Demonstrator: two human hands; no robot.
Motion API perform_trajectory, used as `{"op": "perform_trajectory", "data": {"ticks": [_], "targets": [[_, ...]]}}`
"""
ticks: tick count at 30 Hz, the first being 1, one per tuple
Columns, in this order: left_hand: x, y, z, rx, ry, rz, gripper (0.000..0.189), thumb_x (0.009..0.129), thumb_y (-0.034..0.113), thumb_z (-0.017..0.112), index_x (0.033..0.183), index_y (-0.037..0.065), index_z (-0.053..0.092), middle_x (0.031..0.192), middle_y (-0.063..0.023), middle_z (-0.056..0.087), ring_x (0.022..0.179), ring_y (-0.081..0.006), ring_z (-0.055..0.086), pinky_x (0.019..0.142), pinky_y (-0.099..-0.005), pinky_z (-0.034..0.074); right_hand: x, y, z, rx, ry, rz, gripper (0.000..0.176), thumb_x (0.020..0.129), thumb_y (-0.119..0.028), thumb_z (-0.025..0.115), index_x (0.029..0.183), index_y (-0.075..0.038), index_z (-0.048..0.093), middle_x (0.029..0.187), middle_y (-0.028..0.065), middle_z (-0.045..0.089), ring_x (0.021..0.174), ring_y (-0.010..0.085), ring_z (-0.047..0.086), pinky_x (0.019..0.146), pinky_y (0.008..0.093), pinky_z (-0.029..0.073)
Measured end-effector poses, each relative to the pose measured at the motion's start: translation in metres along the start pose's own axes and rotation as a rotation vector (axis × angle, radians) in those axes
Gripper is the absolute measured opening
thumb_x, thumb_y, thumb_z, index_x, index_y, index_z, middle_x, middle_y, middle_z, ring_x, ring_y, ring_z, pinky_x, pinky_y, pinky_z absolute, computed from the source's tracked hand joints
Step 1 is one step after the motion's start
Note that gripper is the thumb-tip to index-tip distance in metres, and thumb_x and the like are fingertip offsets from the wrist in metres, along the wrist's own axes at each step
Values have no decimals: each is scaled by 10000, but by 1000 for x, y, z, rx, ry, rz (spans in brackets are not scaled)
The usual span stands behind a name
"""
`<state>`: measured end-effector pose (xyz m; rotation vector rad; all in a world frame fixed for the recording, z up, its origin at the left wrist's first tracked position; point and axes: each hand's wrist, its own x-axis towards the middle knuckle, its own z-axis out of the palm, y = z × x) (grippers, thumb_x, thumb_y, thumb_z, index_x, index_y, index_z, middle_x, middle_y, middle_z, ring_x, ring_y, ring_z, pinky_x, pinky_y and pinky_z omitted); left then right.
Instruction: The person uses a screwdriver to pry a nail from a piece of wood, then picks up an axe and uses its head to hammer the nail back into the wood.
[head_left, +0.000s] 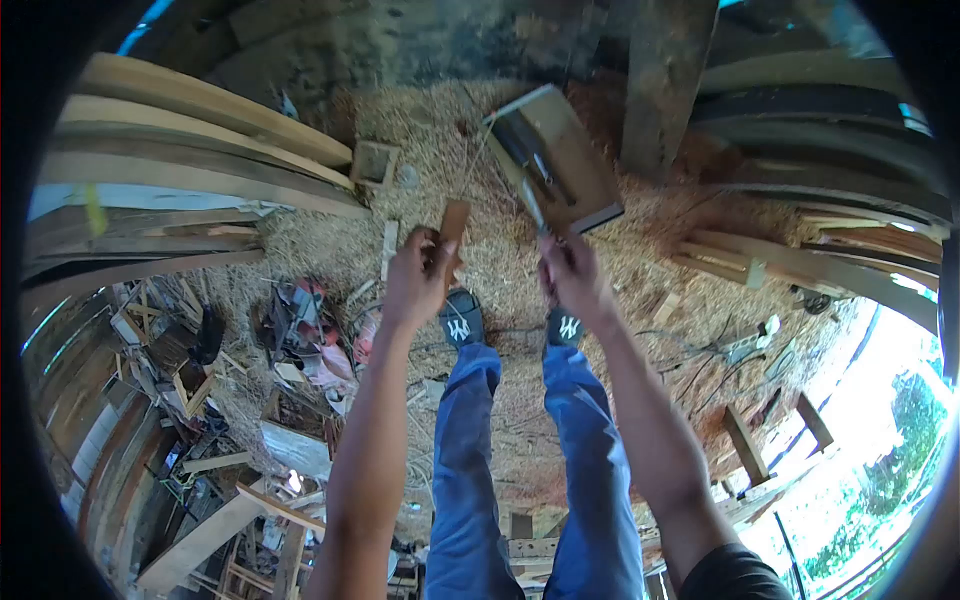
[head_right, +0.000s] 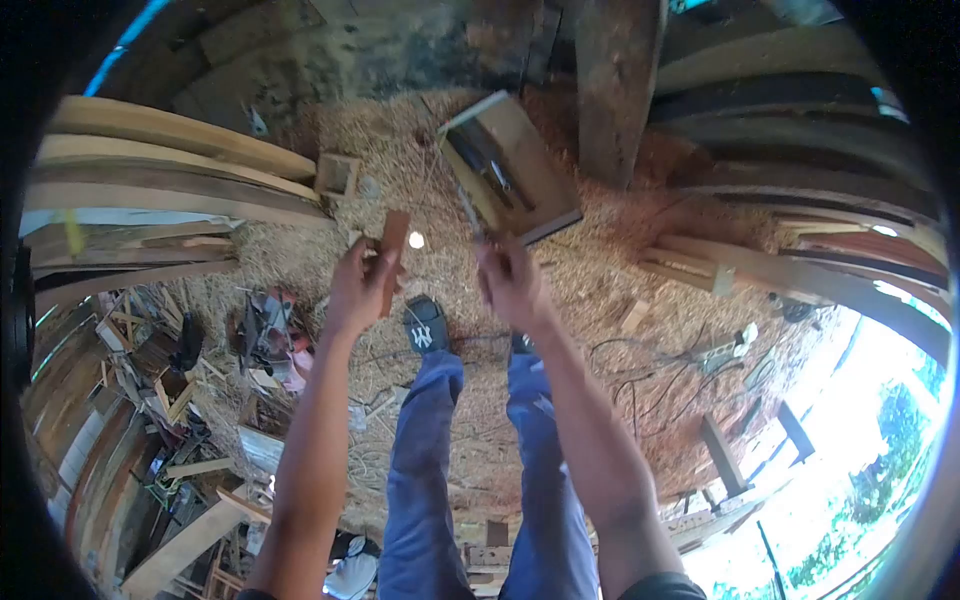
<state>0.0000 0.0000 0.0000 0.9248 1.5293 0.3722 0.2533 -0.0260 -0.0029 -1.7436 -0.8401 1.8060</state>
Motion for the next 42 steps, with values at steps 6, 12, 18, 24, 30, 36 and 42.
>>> {"op": "perform_trajectory", "data": {"ticks": [6, 12, 18, 24, 30, 36, 42], "targets": [[-114, 114, -13, -100, 153, 89, 277, 1115, 243, 590, 1237, -5, 577, 789, -68, 676, 597, -125, 618, 544, -295, 495, -129, -133, 29, 37, -112, -93, 327, 1111, -145, 543, 1419, -48, 597, 807, 40, 639, 568, 104, 574, 530, 306, 476], [-242, 205, -24, -442, 231, 251, 528, 1152, 198, 514, 1656, 99, 388, 891, -9, 617, 701, -56, 519, 624, -253, 467, -245, -268, 47, -173, -216, -403, 511, 1076, -39, 533, 1582, -109, 521, 842, 95, 629, 697, 138, 542, 685, 294, 502], [-359, 277, -40, -547, 393, 403, 562, 1156, 188, 505, 1688, 124, 337, 920, 7, 602, 739, -54, 491, 653, -237, 451, -323, -349, 63, -387, -176, -791, 536, 1086, -45, 551, 1604, -179, 514, 770, 33, 587, 636, 99, 548, 638, 294, 507], [-453, 325, -70, -780, 556, 383, 583, 1166, 200, 477, 1716, 226, 282, 837, 42, 496, 652, -53, 414, 582, -238, 419, -410, -414, 106, -403, -371, -536, 520, 1053, -85, 600, 1560, -192, 562, 779, 150, 589, 671, 160, 514, 700, 337, 513], [-521, 324, -120, -802, 665, 462, 543, 1172, 297, 465, 1692, 215, 334, 776, 58, 488, 591, -41, 426, 488, -227, 357, -468, -423, 184, -307, -507, -566, 499, 1117, -100, 517, 1605, -207, 520, 781, 1, 586, 605, 81, 545, 573, 288, 506], [-563, 268, -179, -814, 807, 496, 534, 1174, 315, 458, 1688, 216, 350, 788, 65, 506, 602, -36, 407, 503, -214, 350, -517, -422, 285, -251, -538, -641, 483, 1119, -93, 506, 1593, -180, 535, 796, -12, 557, 690, 79, 489, 630, 263, 456], [-631, 239, -246, -1040, 851, 496, 518, 1178, 295, 446, 1681, 193, 372, 893, 68, 533, 723, -29, 413, 610, -201, 367, -544, -396, 380, -271, -608, -755, 480, 1112, -97, 509, 1589, -145, 535, 812, -13, 560, 715, 73, 490, 640, 265, 453]]}}
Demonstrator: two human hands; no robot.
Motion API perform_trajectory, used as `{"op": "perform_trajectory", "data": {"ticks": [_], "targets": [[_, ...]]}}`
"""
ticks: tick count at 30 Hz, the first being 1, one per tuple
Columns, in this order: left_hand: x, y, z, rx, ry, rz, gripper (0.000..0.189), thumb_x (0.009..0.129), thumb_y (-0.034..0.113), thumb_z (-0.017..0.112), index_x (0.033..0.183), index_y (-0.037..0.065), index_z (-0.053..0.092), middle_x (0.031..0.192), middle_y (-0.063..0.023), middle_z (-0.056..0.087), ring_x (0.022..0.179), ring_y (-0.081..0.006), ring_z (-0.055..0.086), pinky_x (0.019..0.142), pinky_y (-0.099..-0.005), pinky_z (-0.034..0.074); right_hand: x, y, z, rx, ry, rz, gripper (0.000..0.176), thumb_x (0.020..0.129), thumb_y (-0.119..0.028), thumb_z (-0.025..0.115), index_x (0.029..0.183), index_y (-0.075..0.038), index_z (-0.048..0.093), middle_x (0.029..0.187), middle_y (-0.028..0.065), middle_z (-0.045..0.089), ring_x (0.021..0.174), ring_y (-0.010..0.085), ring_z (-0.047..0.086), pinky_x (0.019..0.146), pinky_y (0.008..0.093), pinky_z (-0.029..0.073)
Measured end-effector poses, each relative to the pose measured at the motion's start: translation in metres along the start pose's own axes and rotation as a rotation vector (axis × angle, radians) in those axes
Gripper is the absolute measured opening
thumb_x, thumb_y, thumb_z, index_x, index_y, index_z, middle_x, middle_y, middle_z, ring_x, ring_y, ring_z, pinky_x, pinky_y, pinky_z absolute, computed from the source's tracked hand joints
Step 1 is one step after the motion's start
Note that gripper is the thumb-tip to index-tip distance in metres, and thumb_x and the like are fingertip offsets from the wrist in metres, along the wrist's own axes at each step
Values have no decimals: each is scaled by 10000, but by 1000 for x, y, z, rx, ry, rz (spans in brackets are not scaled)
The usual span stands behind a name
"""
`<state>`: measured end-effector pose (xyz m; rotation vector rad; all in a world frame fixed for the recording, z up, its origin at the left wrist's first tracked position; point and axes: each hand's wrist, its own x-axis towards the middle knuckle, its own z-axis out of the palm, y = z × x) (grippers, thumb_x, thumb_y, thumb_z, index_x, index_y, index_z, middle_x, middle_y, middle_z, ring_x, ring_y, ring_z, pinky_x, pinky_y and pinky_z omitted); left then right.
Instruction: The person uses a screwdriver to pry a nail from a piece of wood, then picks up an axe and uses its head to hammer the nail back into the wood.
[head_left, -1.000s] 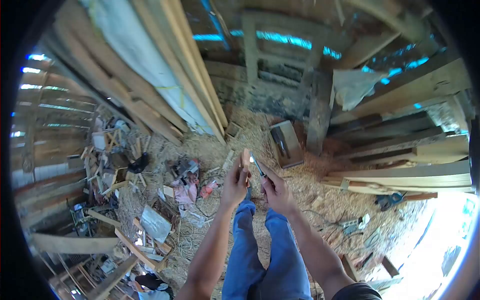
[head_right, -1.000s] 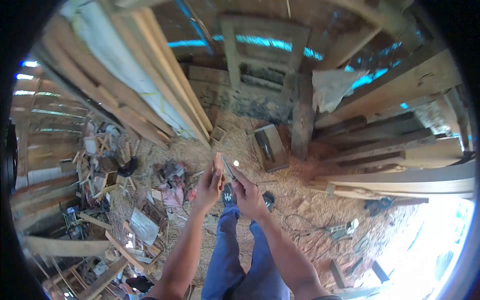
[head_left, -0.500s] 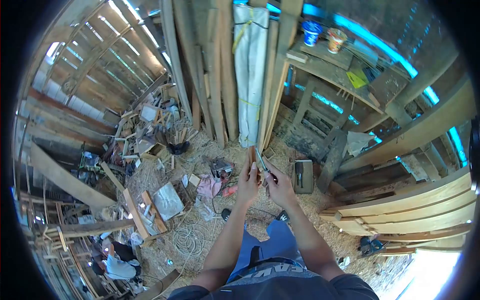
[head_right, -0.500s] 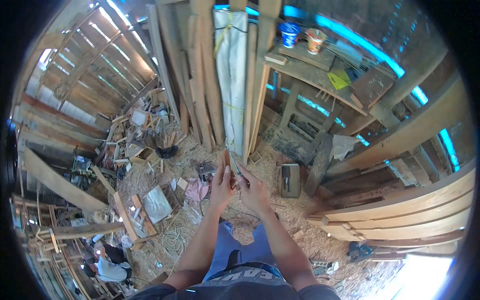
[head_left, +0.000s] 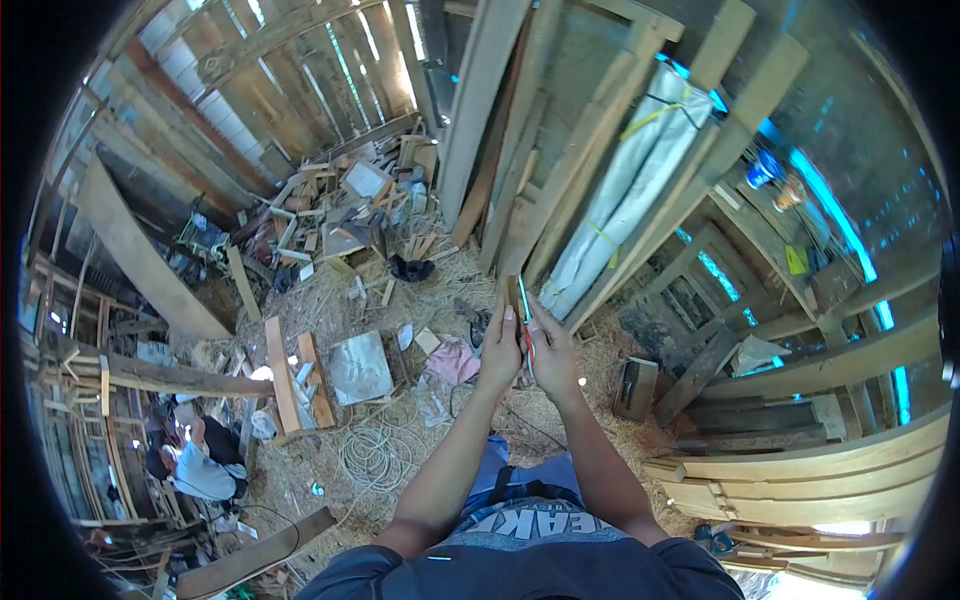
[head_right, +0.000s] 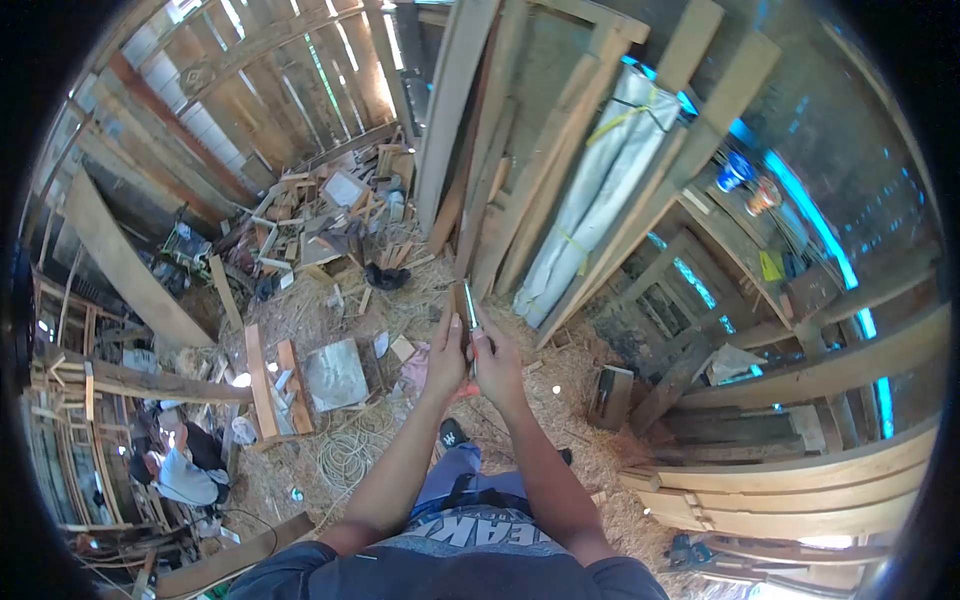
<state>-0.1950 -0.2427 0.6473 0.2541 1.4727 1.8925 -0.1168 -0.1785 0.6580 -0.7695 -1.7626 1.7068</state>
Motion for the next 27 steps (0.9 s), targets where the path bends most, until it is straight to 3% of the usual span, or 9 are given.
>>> {"op": "perform_trajectory", "data": {"ticks": [5, 7, 11, 13, 17, 18, 22, 25, 27], "targets": [[23, 18, -80, -3, 64, -62, 509, 1178, 284, 445, 1672, 176, 387, 977, 58, 576, 739, -28, 446, 625, -200, 400, 14, -3, 72, 12, -42, 156, 453, 1112, -108, 525, 1563, -87, 561, 885, -40, 625, 728, 45, 486, 671, 221, 444], [19, 55, -88, -28, 75, -168, 515, 1180, 213, 384, 1665, 45, 342, 1703, -135, 394, 1572, -228, 346, 1272, -320, 257, 15, -6, 101, 43, -88, 198, 436, 1115, -114, 524, 1546, -88, 583, 925, -34, 643, 748, 43, 496, 687, 207, 447], [47, 28, -147, -36, 72, 44, 512, 1178, 225, 408, 1663, 66, 363, 1670, -108, 445, 1501, -202, 435, 1224, -314, 343, 26, 6, 145, 30, -74, 180, 461, 1095, -87, 516, 1551, -102, 580, 839, -24, 562, 709, 61, 470, 645, 245, 442], [40, 54, -164, -56, 116, -33, 513, 1178, 233, 416, 1664, 73, 365, 1666, -104, 453, 1492, -200, 444, 1216, -312, 352, 32, -10, 175, -147, -88, -128, 461, 1086, -71, 509, 1541, -84, 584, 1005, 52, 698, 835, 110, 611, 764, 282, 521], [42, 92, -194, -71, 133, 3, 515, 1180, 252, 424, 1666, 90, 370, 1639, -90, 484, 1439, -197, 498, 1182, -309, 392, 44, -19, 208, -4, -267, 80, 464, 1070, -43, 505, 1528, -39, 573, 1550, 217, 583, 1425, 258, 560, 1166, 344, 416], [42, 102, -200, -117, 157, 13, 516, 1180, 259, 424, 1667, 98, 371, 1622, -82, 501, 1410, -189, 525, 1157, -307, 421, 49, -14, 216, -120, -250, -10, 453, 1094, -50, 513, 1541, -77, 583, 1116, 30, 715, 851, 45, 594, 745, 222, 493], [60, 112, -230, 13, 192, 188, 522, 1183, 264, 415, 1677, 108, 352, 1578, -70, 537, 1347, -159, 565, 1096, -294, 474, 68, -11, 249, -14, -308, 27, 452, 1096, -53, 508, 1541, -68, 582, 1000, 7, 699, 782, 38, 563, 692, 229, 476], [66, 133, -242, -69, 236, 145, 532, 1184, 259, 412, 1684, 97, 329, 1555, -74, 551, 1333, -139, 569, 1068, -283, 493, 81, -19, 272, 12, -318, -39, 466, 1055, -14, 496, 1513, -19, 586, 1423, 199, 679, 1285, 221, 647, 1095, 322, 471], [75, 145, -255, -108, 254, 143, 531, 1183, 246, 409, 1690, 117, 320, 1563, -83, 543, 1296, -136, 573, 1055, -276, 492, 93, -24, 288, -3, -378, -29, 461, 1102, -60, 491, 1555, -88, 574, 857, -25, 640, 633, 40, 507, 572, 236, 435]]}}
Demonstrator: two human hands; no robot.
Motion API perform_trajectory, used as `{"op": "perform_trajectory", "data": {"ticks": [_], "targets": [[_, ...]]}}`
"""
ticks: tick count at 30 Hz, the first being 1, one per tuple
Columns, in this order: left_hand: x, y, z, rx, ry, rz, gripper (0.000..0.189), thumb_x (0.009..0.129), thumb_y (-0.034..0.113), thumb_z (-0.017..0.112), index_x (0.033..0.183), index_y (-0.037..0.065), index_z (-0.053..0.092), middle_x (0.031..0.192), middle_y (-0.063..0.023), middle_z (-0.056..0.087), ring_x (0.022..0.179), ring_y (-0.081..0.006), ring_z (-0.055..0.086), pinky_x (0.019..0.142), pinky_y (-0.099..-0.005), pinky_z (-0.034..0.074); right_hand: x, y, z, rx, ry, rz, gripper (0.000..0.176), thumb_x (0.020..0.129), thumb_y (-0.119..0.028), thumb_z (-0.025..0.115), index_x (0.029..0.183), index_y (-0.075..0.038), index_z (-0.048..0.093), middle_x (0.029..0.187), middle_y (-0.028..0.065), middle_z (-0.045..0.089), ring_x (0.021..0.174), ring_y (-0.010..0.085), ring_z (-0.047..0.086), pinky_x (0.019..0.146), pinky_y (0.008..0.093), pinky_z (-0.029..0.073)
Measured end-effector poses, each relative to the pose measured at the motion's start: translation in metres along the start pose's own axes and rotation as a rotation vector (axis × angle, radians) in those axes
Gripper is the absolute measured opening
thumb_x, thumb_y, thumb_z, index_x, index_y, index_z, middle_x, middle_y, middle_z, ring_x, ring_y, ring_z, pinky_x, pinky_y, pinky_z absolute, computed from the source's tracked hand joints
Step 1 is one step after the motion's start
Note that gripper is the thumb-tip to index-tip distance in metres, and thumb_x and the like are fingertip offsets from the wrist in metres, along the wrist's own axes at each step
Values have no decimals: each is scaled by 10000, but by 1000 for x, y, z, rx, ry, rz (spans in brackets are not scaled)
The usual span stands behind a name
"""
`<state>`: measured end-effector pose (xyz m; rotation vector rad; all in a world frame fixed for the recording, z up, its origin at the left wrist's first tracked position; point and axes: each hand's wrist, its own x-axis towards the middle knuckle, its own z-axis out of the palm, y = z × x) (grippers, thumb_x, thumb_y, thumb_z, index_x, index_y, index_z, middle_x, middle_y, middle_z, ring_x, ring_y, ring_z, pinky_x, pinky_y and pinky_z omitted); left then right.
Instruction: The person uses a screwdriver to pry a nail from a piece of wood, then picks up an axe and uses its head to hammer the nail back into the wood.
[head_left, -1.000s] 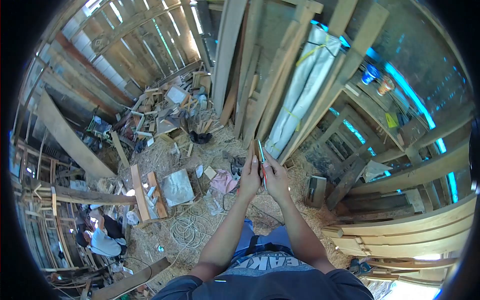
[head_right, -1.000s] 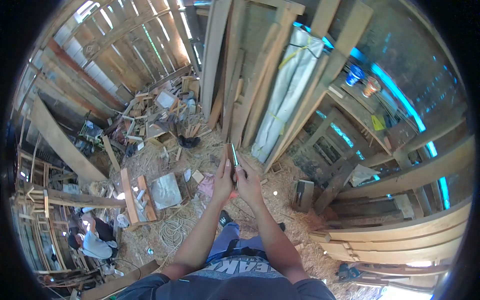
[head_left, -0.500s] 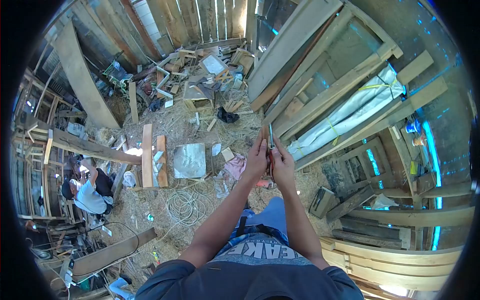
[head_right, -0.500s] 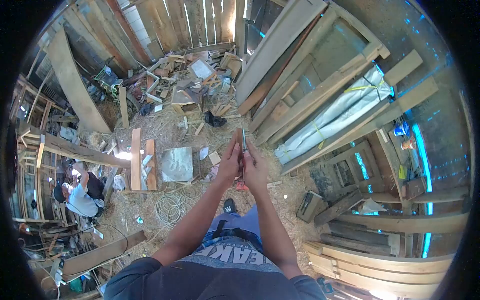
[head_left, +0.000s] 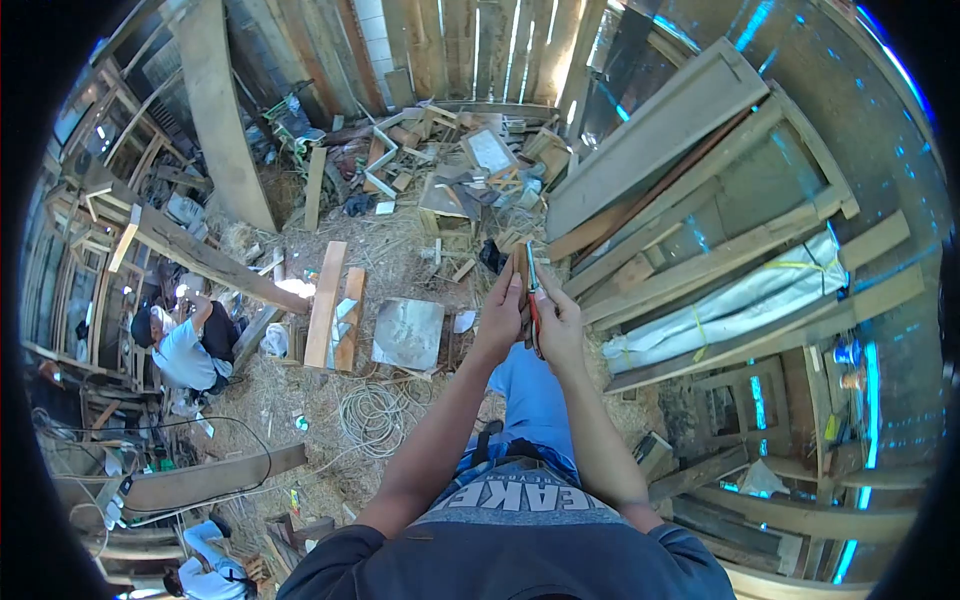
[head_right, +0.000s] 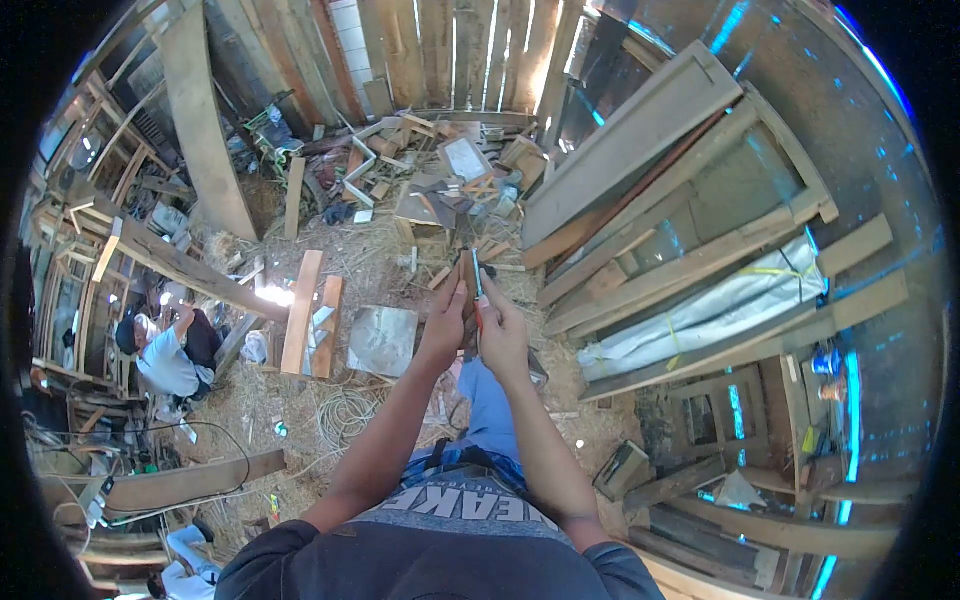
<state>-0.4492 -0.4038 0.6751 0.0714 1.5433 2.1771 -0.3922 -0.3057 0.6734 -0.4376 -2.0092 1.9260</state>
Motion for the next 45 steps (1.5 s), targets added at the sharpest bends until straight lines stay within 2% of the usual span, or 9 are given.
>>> {"op": "perform_trajectory", "data": {"ticks": [4, 6, 7, 11, 18, 24, 37, 41, 45], "targets": [[34, 14, -25, 81, 52, -11, 526, 1180, 225, 406, 1698, 175, 323, 1571, -78, 528, 1215, -125, 587, 1028, -272, 495, 37, -5, 16, 30, -82, 26, 458, 1100, -62, 497, 1551, -84, 576, 871, -25, 647, 620, 40, 512, 556, 227, 430], [70, 6, -45, 184, 55, -4, 535, 1178, 207, 400, 1704, 249, 313, 1406, -61, 625, 1001, -102, 599, 886, -255, 523, 64, -2, 22, 139, -129, 116, 442, 1065, -40, 543, 1500, -60, 619, 998, 14, 690, 784, 78, 534, 709, 253, 470], [77, 20, -45, 121, 14, -34, 547, 1178, 205, 393, 1707, 306, 295, 1123, -63, 684, 790, -94, 580, 725, -262, 530, 80, -2, 23, 141, -143, 120, 442, 1065, -40, 543, 1500, -60, 619, 998, 14, 690, 784, 78, 534, 709, 253, 470], [151, 51, -51, 168, -3, -89, 553, 1178, 216, 383, 1703, 359, 283, 824, -62, 647, 630, -99, 546, 583, -282, 503, 164, 17, 21, 102, -178, 115, 411, 1072, -72, 564, 1473, -78, 652, 922, -13, 654, 769, 60, 516, 693, 244, 459], [383, 46, -73, 451, -123, -76, 517, 1169, 223, 425, 1674, 326, 380, 869, -27, 671, 612, -78, 527, 566, -259, 463, 382, 68, -10, 82, -190, 121, 414, 1100, -121, 554, 1507, -113, 626, 842, -2, 646, 552, 72, 553, 503, 263, 472], [474, 129, -59, 499, -30, -256, 486, 1169, 234, 432, 1644, 339, 442, 896, -57, 680, 601, -76, 521, 547, -251, 468, 502, 70, -12, 236, -223, 237, 416, 1117, -151, 557, 1529, -115, 604, 837, -3, 641, 552, 69, 567, 485, 262, 471], [589, 142, -125, 496, -55, -321, 474, 1175, 246, 420, 1642, 321, 444, 742, -25, 621, 509, -64, 479, 476, -240, 422, 579, 94, 71, 236, -211, 387, 423, 1099, -157, 584, 1521, -144, 619, 858, -9, 622, 586, 51, 525, 516, 247, 464], [652, 69, -187, 434, -157, -388, 480, 1177, 250, 415, 1655, 295, 421, 755, -33, 622, 512, -65, 481, 482, -242, 426, 599, 162, 93, 214, -102, 468, 426, 1096, -152, 587, 1520, -137, 619, 859, -17, 619, 606, 44, 517, 533, 242, 454], [723, -47, -261, 472, -277, -499, 489, 1180, 251, 406, 1668, 265, 394, 779, -48, 624, 512, -66, 479, 480, -237, 425, 612, 311, 127, 187, 7, 438, 435, 1095, -137, 584, 1529, -136, 609, 846, -31, 612, 615, 34, 502, 543, 233, 442]]}}
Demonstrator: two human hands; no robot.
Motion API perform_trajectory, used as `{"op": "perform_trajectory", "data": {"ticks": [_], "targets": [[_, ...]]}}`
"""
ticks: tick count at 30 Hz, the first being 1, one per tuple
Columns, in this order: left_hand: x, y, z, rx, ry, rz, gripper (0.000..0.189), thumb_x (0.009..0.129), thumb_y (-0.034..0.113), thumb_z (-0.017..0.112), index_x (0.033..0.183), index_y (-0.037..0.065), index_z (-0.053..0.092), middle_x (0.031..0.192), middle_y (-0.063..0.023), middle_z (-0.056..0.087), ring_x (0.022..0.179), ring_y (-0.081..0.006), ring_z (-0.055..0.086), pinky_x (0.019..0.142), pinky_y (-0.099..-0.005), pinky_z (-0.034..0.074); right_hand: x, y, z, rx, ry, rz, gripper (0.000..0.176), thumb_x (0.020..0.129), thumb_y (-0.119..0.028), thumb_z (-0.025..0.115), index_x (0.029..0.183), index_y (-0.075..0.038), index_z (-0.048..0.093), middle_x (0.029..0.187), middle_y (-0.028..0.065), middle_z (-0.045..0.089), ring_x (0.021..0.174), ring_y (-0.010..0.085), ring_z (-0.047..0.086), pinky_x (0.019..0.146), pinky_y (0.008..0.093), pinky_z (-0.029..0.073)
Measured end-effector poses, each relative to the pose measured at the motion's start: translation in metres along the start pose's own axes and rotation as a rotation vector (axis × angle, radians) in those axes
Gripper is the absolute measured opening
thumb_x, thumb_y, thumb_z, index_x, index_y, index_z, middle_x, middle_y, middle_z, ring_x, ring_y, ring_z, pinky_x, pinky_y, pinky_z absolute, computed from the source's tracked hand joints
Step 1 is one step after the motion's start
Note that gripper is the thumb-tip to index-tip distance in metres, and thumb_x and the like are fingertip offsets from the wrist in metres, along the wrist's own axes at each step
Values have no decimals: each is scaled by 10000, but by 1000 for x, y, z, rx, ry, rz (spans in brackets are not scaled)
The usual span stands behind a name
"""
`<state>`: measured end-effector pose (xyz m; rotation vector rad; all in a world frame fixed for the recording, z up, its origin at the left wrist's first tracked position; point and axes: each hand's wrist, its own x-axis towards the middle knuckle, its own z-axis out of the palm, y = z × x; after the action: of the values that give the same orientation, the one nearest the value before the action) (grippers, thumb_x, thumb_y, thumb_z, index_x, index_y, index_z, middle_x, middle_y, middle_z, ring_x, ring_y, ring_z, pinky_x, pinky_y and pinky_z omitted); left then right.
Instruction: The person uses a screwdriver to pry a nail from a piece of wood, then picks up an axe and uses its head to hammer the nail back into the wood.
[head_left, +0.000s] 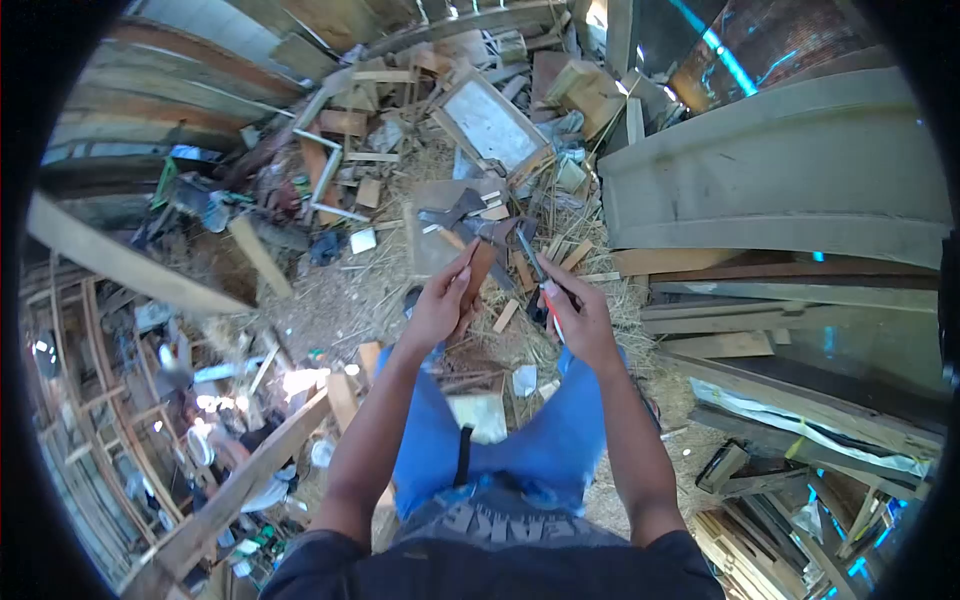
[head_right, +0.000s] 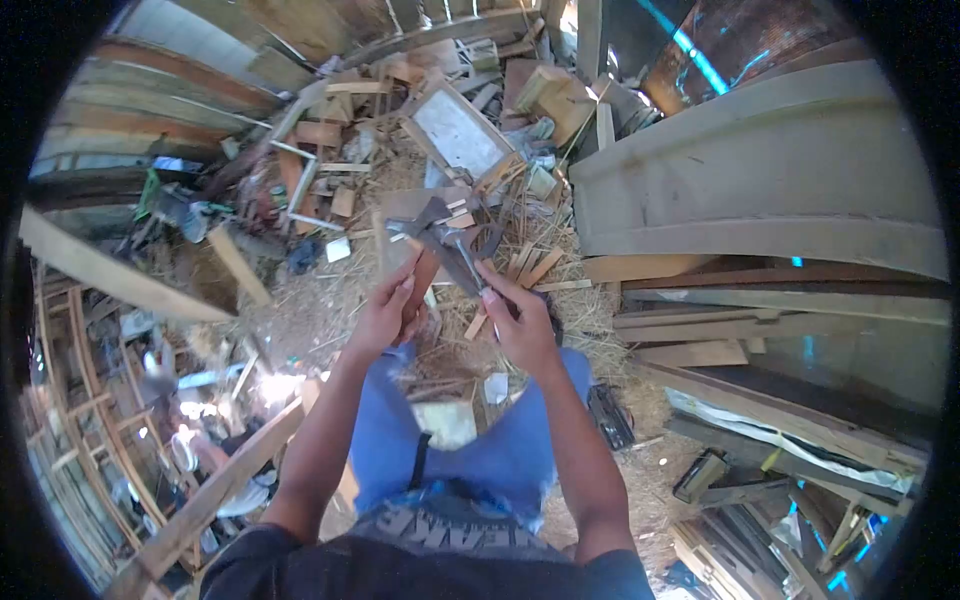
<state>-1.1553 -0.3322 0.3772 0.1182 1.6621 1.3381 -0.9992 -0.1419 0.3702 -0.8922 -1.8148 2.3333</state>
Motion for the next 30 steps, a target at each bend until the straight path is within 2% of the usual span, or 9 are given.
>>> {"op": "perform_trajectory", "data": {"ticks": [5, 11, 16, 20, 23, 24, 25, 28, 30], "targets": [[108, -144, -51, -42, -38, -94, 492, 1183, 246, 390, 1675, 256, 381, 792, -53, 620, 514, -65, 479, 475, -236, 425, 74, 164, 9, 18, 83, 119, 433, 1100, -123, 577, 1532, -132, 605, 825, -43, 591, 620, 26, 494, 555, 225, 436], [185, -284, -87, 2, -112, -62, 515, 1184, 215, 355, 1697, 244, 324, 786, -56, 621, 531, -65, 501, 518, -228, 453, 102, 311, 19, -247, 146, 26, 458, 1086, -98, 598, 1542, -140, 594, 874, -34, 605, 651, 30, 501, 579, 224, 441], [191, -322, -76, -119, -158, 20, 534, 1183, 219, 354, 1711, 231, 276, 807, -72, 647, 550, -91, 529, 531, -242, 470, 84, 293, 47, -55, 120, 42, 503, 1087, -112, 606, 1585, -147, 542, 852, -31, 581, 680, 38, 508, 621, 231, 462], [168, -302, -67, -125, -157, 206, 549, 1175, 204, 373, 1713, 238, 268, 887, -95, 678, 612, -131, 578, 574, -279, 520, 63, 320, 69, -86, 291, -204, 516, 1094, -106, 586, 1603, -131, 509, 798, -13, 570, 679, 54, 510, 632, 251, 480], [142, -304, -66, -156, -165, 320, 559, 1172, 188, 369, 1716, 255, 258, 1000, -106, 697, 714, -150, 637, 641, -300, 569, 57, 305, 84, -321, 224, -384, 508, 1112, -85, 539, 1616, -110, 482, 808, -6, 578, 730, 77, 604, 692, 258, 536], [127, -299, -68, -121, -191, 320, 571, 1179, 174, 342, 1727, 199, 184, 1062, -137, 687, 839, -183, 668, 672, -333, 605, 51, 301, 88, -198, 225, -308, 519, 1109, -82, 546, 1620, -133, 480, 814, -1, 587, 711, 83, 627, 653, 254, 553], [122, -295, -66, -114, -204, 374, 571, 1179, 174, 342, 1727, 199, 184, 1062, -137, 687, 839, -183, 668, 672, -333, 605, 45, 293, 91, -210, 234, -363, 519, 1109, -82, 546, 1620, -133, 480, 814, -1, 587, 711, 83, 627, 653, 254, 553], [103, -302, -66, -150, -288, 507, 587, 1168, 126, 326, 1729, 211, 175, 1094, -145, 687, 744, -183, 651, 662, -335, 605, 34, 297, 104, -184, 167, -314, 528, 1100, -97, 568, 1617, -173, 491, 834, 14, 620, 558, 70, 590, 488, 263, 511], [90, -303, -71, -154, -257, 473, 590, 1167, 125, 324, 1730, 220, 173, 1096, -147, 687, 699, -175, 628, 645, -329, 592, 27, 300, 104, -273, 166, -349, 526, 1099, -92, 567, 1614, -170, 494, 822, 10, 627, 548, 67, 579, 486, 265, 504]]}}
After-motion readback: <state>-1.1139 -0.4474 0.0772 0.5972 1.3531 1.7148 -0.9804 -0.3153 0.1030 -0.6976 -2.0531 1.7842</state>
